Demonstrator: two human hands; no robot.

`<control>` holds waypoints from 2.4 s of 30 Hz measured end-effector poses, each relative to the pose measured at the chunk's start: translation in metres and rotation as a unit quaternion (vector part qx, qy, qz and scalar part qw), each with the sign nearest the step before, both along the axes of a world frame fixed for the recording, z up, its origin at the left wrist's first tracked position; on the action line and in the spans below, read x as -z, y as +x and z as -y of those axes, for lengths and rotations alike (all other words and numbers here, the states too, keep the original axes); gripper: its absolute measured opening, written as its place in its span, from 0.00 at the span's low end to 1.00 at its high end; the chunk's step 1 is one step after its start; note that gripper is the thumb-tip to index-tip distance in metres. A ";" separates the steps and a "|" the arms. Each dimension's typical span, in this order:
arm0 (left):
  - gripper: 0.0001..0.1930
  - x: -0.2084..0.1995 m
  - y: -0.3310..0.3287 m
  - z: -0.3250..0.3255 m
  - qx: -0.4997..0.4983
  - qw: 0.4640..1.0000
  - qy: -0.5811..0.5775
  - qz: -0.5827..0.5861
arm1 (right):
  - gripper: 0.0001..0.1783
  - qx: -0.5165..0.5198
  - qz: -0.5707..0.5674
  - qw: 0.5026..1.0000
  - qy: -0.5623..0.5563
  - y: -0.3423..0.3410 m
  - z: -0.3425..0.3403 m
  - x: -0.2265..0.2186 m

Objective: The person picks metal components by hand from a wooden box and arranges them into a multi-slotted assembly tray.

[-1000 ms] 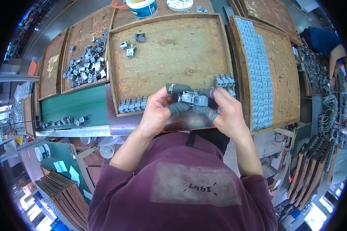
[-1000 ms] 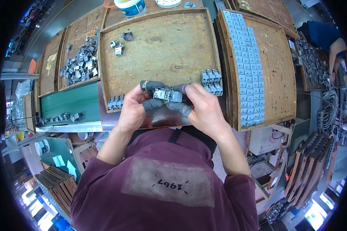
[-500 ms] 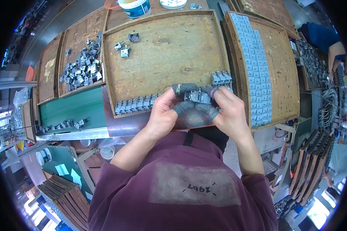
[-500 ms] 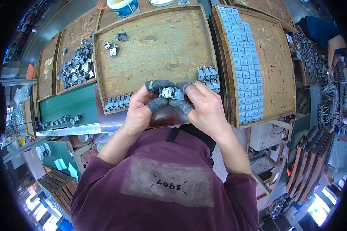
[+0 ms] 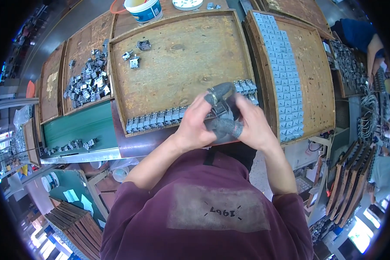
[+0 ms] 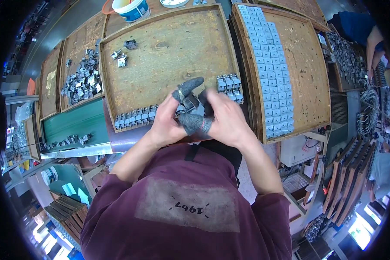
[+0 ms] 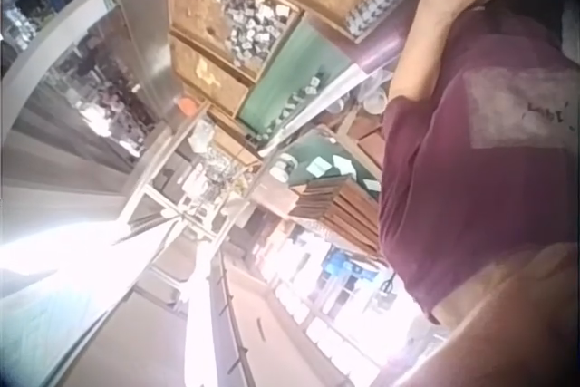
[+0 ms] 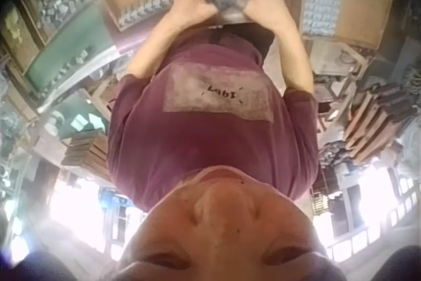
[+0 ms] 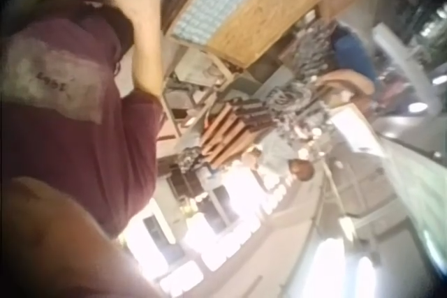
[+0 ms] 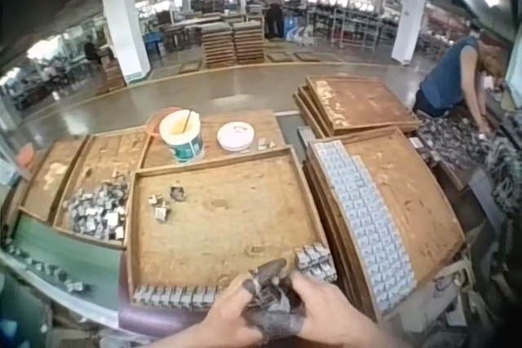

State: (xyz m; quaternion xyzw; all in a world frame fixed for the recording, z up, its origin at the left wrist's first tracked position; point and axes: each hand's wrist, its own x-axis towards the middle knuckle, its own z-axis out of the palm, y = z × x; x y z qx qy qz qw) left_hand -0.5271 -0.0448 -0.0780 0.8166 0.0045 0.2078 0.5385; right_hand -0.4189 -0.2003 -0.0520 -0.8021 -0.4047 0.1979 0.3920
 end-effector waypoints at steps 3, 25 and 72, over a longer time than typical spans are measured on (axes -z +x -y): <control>0.42 0.002 0.004 0.001 0.018 0.997 0.066 0.046 | 0.26 -0.044 -0.084 0.995 0.038 0.003 0.003 0.004; 0.19 0.099 0.107 -0.021 0.108 0.928 0.029 -0.354 | 0.17 0.328 0.009 0.944 -0.025 0.314 0.055 0.054; 0.20 -0.014 -0.038 -0.039 0.022 0.963 -0.264 -0.060 | 0.20 -0.034 0.132 0.989 0.052 -0.014 -0.014 -0.026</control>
